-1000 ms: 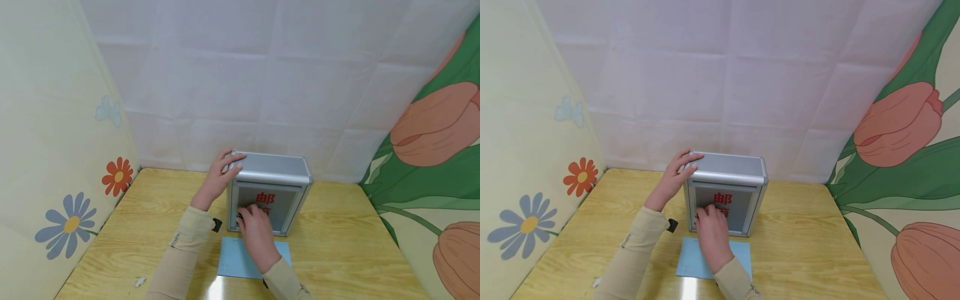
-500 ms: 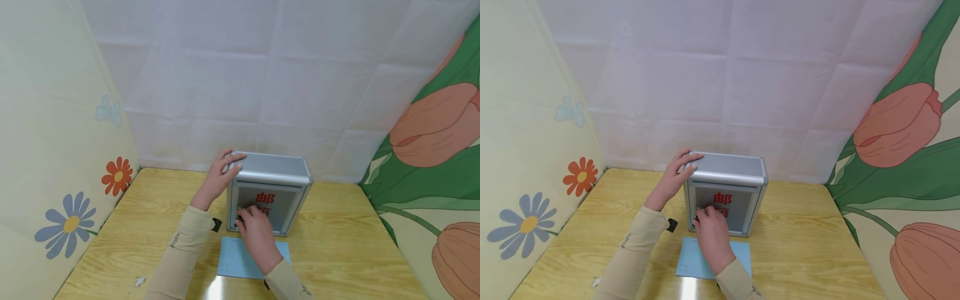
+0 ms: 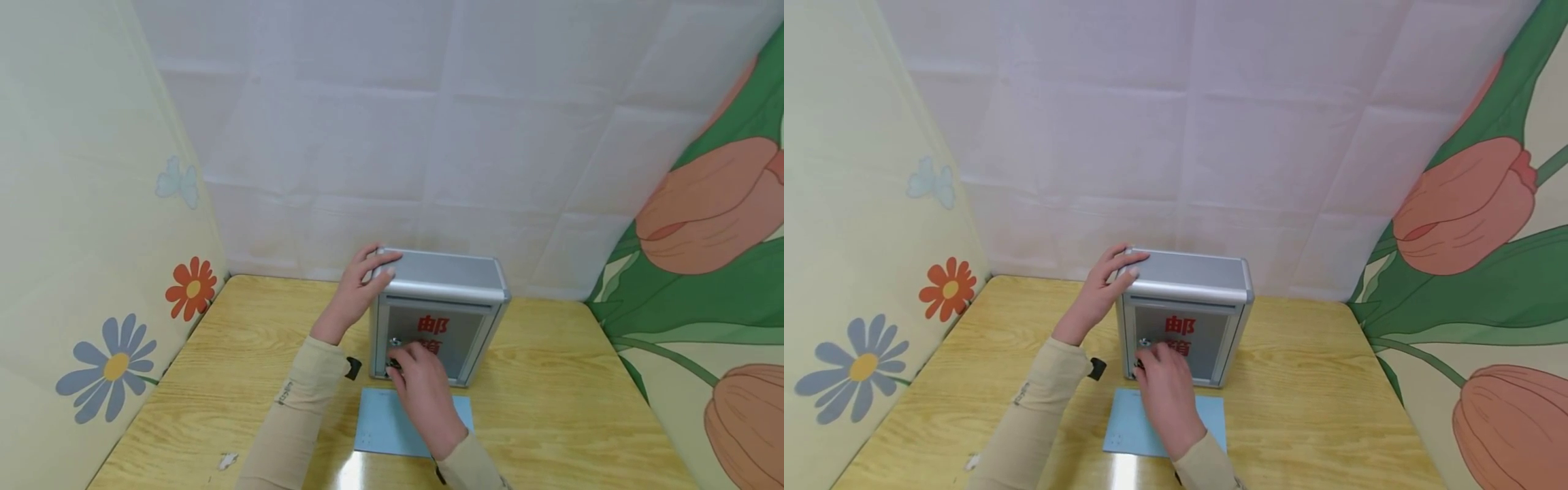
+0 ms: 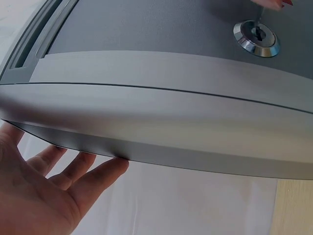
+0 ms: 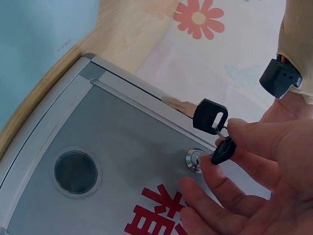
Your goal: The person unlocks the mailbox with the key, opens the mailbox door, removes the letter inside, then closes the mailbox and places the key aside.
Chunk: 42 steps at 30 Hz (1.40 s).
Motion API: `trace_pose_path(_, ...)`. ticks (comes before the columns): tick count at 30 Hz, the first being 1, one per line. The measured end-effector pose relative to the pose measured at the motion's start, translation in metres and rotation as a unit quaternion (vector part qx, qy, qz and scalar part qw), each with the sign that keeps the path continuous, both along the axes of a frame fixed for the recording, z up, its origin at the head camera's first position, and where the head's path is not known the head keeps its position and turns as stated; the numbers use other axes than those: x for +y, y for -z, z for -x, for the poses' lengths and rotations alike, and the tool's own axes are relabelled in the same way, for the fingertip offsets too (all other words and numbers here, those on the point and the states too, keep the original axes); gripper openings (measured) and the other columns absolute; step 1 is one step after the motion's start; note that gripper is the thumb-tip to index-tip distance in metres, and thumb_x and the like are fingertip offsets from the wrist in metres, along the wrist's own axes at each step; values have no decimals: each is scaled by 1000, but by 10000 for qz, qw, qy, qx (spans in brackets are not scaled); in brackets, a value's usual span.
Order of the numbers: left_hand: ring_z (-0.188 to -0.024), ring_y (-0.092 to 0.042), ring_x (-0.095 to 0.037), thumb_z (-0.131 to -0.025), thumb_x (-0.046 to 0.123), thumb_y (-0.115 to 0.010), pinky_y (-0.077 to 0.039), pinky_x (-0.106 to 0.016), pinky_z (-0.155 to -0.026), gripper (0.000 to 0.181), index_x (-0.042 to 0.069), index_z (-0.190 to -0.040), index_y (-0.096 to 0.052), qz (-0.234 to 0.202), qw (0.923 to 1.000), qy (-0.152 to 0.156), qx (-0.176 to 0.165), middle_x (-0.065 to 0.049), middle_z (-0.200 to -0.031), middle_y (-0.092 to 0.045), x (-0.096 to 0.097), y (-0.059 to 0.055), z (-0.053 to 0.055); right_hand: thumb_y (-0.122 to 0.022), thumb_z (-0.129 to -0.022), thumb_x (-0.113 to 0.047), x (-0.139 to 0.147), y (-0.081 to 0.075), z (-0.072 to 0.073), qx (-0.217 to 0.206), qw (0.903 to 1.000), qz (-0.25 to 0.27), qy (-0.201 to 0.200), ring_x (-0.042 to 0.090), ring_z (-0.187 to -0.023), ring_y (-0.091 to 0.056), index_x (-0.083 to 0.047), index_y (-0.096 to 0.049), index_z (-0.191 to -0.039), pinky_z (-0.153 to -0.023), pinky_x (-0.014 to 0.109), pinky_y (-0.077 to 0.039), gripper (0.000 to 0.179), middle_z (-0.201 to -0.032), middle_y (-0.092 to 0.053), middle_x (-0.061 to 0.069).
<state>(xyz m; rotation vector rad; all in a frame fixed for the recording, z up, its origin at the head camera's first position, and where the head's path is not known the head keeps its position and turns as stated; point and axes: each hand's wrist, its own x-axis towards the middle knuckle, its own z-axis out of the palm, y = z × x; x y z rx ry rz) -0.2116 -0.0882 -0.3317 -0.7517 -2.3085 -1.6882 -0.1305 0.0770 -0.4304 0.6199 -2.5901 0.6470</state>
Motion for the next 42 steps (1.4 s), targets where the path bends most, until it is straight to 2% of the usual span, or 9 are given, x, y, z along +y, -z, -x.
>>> trace_pose_path(6, -138, -24, -34, -99, 16, -53, -28, -59, -102, 37, 5, -134, -57, 5, 10000, -21, -13, -14, -151, -25, -1, 0, -1, -76, -83, -15, 8, 0, -7, 90, 10000, 31, 1, 15, -78, -55, -12, -71, -102, -78, 41, -47, 19, -91, -59, -2)
trace_pose_path(13, -138, -24, -35, -99, 15, -53, -26, -61, -103, 36, 4, -133, -57, -38, 10000, -20, -6, -15, -151, -26, -2, -1, -1, -78, -81, -16, 21, 4, -13, 97, 9999, -18, 123, 15, -82, -56, -14, -71, -99, -85, 43, -46, 20, -90, -59, -3)
trace_pose_path(18, -138, -24, -34, -99, 17, -53, -27, -59, -103, 37, 5, -134, -56, -3, 10000, -7, -36, -13, -152, -25, -2, 0, -1, -79, -80, -15, 29, 7, -16, 73, 9998, -99, 173, 17, -84, -57, -14, -72, -97, -81, 42, -47, 19, -90, -60, -3)
trace_pose_path(23, -138, -23, -33, -99, 17, -53, -28, -59, -103, 37, 5, -134, -56, -3, 10000, 0, -31, -14, -152, -25, -1, 0, 0, -77, -81, -13, 37, 12, -19, -249, 9993, 2, 274, 14, -82, -58, -12, -71, -100, -73, 35, -50, 20, -93, -58, -2)
trace_pose_path(28, -138, -23, -34, -99, 17, -53, -27, -60, -103, 37, 4, -134, -56, -29, 10000, -13, -37, -14, -151, -25, 0, 0, 0, -76, -82, -10, 47, 16, -19, -749, 9962, 277, 348, 13, -81, -61, -8, -68, -101, -66, 28, -53, 20, -95, -56, -1)
trace_pose_path(33, -138, -23, -33, -99, 18, -53, -28, -58, -103, 37, 5, -134, -57, -5, 10000, -40, -81, -14, -151, -26, 1, 0, 0, -76, -82, -10, 61, 20, -20, -1155, 9918, 261, 491, 17, -84, -63, -8, -68, -102, -68, 30, -54, 22, -97, -58, 2)
trace_pose_path(42, -138, -24, -33, -99, 18, -53, -28, -57, -104, 37, 6, -134, -57, 29, 9999, -57, -116, -13, -151, -25, 1, 0, 0, -77, -80, -8, 89, 31, -23, -1323, 9865, 204, 940, 19, -84, -63, -7, -68, -99, -69, 34, -53, 22, -94, -64, 3)
